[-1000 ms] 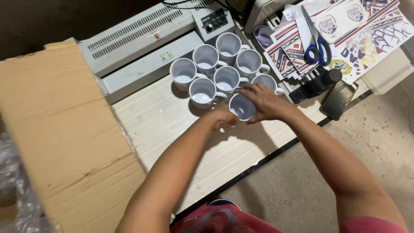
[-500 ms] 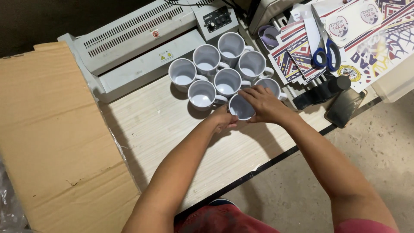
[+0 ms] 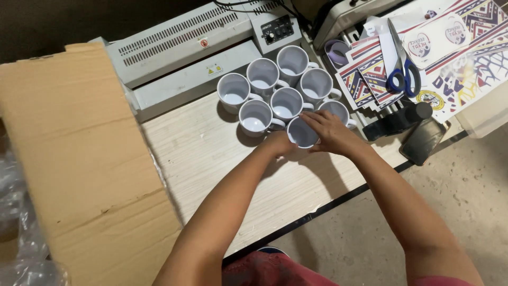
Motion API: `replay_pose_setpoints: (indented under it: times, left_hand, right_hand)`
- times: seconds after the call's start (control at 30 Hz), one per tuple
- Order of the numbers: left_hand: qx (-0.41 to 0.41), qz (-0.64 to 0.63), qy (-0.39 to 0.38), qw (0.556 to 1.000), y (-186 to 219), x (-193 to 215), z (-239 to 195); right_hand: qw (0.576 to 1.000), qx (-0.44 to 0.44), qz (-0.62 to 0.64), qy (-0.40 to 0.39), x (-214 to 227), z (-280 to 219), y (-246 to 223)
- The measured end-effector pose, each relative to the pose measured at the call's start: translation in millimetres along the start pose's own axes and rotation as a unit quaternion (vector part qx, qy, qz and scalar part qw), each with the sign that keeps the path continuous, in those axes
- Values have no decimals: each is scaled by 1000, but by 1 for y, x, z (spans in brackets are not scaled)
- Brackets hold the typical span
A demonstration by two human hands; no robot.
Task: Unboxing white ceramic mugs from a cardboard box and arranging them on a table.
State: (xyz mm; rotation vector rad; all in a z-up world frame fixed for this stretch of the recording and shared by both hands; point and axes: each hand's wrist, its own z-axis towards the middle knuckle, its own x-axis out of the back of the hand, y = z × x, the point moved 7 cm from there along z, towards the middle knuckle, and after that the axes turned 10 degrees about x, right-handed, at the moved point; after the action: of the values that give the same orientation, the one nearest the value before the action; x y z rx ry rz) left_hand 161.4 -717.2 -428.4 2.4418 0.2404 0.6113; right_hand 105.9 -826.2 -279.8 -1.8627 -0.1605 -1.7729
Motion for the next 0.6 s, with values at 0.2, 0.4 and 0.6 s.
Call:
replay_pose_setpoints:
  times: [0.2,0.4,0.6]
  left_hand:
    - [12,238,77,968,44,25,-46]
    - [-73,273,97,954,92,61,-109]
    - [-160,308,142,927,118,118,-165]
  right_hand:
    - [999,4,-30,-25,-4,3,1]
    - [998,39,-37,27,0,10,10]
    - [993,98,-63,12,25,52,-20]
